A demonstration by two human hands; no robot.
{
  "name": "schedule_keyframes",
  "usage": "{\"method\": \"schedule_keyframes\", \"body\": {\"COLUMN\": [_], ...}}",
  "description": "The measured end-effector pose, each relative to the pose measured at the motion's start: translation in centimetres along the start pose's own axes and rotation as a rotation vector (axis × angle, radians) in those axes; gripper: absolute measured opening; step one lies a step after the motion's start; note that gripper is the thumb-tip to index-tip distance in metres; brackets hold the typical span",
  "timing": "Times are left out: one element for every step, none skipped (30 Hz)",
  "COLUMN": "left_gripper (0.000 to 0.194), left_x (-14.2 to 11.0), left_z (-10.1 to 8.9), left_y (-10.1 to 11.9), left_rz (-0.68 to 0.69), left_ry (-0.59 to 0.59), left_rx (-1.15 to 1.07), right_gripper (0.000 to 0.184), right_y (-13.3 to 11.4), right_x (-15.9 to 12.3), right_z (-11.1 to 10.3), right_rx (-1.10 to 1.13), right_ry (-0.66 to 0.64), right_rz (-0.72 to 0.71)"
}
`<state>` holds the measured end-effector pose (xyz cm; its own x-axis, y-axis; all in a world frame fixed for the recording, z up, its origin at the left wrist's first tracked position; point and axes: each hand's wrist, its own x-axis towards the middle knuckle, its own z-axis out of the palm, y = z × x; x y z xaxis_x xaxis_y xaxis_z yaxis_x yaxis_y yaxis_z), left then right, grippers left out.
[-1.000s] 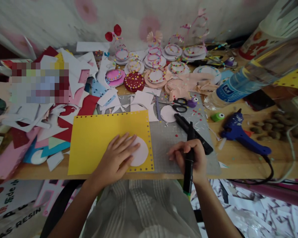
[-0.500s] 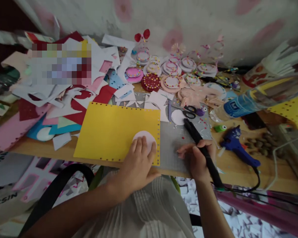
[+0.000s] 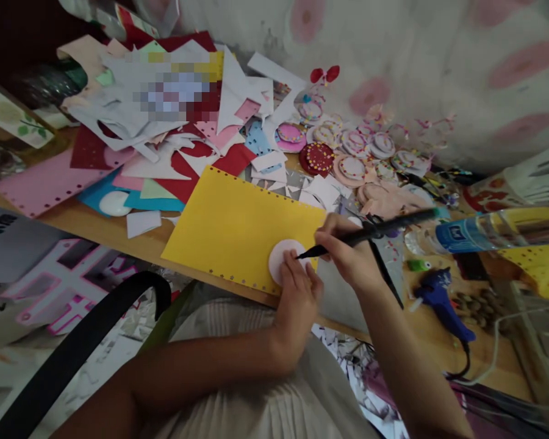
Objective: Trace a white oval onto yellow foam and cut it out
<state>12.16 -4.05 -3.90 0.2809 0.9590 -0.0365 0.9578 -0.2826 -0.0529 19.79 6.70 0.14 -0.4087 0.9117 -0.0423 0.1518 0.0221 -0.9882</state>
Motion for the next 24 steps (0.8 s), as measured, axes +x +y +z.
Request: {"method": "schedule_keyframes", "body": {"left_gripper": [0.043, 0.042, 0.042, 0.041, 0.040, 0.040, 0.040, 0.041, 0.041, 0.041, 0.040, 0.041, 0.041, 0.042, 0.042, 0.042, 0.042, 0.042, 0.042, 0.042, 0.043, 0.043, 0.043, 0.043], "left_x": [-0.1, -0.2, -0.2, -0.3, -0.3, -0.3, -0.3, -0.2, -0.2, -0.1, -0.1, -0.1, -0.1, -0.1, -0.1, -0.1, -0.1, -0.2, -0.2, -0.3, -0.3, -0.3, -0.3, -0.3], "left_z": [0.1, 0.1, 0.2, 0.2, 0.1, 0.1, 0.0, -0.1, -0.3, -0.4, -0.4, -0.5, -0.5, -0.5, -0.5, -0.4, -0.3, -0.2, -0.1, 0.0, 0.0, 0.0, 0.0, -0.1], "left_y": [0.0, 0.0, 0.0, 0.0, 0.0, 0.1, 0.1, 0.1, 0.1, 0.1, 0.0, 0.0, 0.0, 0.0, 0.0, 0.0, 0.0, 0.1, 0.1, 0.1, 0.1, 0.1, 0.1, 0.0], "left_rz": [-0.003, -0.002, -0.001, 0.002, 0.004, 0.006, 0.004, 0.002, 0.000, 0.000, -0.005, -0.009, -0.014, -0.019, -0.024, -0.024, -0.023, -0.019, -0.017, -0.013, -0.012, -0.011, -0.012, -0.014], "left_ry": [0.008, 0.011, 0.007, -0.002, -0.014, -0.024, -0.030, -0.033, -0.035, -0.037, -0.043, -0.047, -0.050, -0.050, -0.046, -0.038, -0.029, -0.017, -0.007, 0.004, 0.013, 0.019, 0.020, 0.018], "left_rx": [-0.008, -0.011, -0.009, -0.005, -0.002, -0.005, -0.015, -0.034, -0.057, -0.079, -0.098, -0.112, -0.121, -0.124, -0.123, -0.119, -0.111, -0.100, -0.086, -0.074, -0.068, -0.069, -0.075, -0.081], "right_gripper": [0.030, 0.030, 0.030, 0.030, 0.029, 0.027, 0.026, 0.024, 0.022, 0.021, 0.021, 0.021, 0.021, 0.020, 0.020, 0.019, 0.019, 0.019, 0.019, 0.019, 0.018, 0.017, 0.017, 0.018], "right_y": [-0.5, -0.8, -1.0, -1.0, -0.8, -0.6, -0.3, -0.1, 0.1, 0.1, 0.1, 0.0, -0.2, -0.4, -0.5, -0.7, -0.7, -0.7, -0.7, -0.6, -0.5, -0.5, -0.5, -0.5], "right_x": [0.9, 1.7, 2.5, 3.1, 3.7, 4.1, 4.5, 4.7, 5.0, 5.1, 5.2, 5.3, 5.4, 5.5, 5.6, 5.6, 5.7, 5.7, 5.8, 5.8, 5.9, 6.0, 6.0, 6.1], "right_z": [1.0, 2.0, 2.9, 3.8, 4.6, 5.2, 5.7, 6.1, 6.3, 6.4, 6.5, 6.5, 6.4, 6.4, 6.4, 6.4, 6.4, 6.4, 6.4, 6.3, 6.2, 6.0, 5.8, 5.5], "right_rx": [-0.059, -0.120, -0.170, -0.209, -0.246, -0.281, -0.321, -0.367, -0.412, -0.451, -0.484, -0.510, -0.534, -0.556, -0.577, -0.593, -0.599, -0.592, -0.574, -0.546, -0.509, -0.469, -0.435, -0.416], "right_ry": [-0.090, -0.194, -0.301, -0.407, -0.508, -0.599, -0.680, -0.750, -0.804, -0.845, -0.875, -0.895, -0.905, -0.911, -0.914, -0.915, -0.915, -0.917, -0.919, -0.918, -0.913, -0.907, -0.897, -0.888], "right_rz": [0.011, 0.022, 0.035, 0.042, 0.044, 0.046, 0.049, 0.055, 0.063, 0.071, 0.077, 0.081, 0.085, 0.091, 0.095, 0.097, 0.094, 0.086, 0.073, 0.061, 0.054, 0.059, 0.076, 0.096]}}
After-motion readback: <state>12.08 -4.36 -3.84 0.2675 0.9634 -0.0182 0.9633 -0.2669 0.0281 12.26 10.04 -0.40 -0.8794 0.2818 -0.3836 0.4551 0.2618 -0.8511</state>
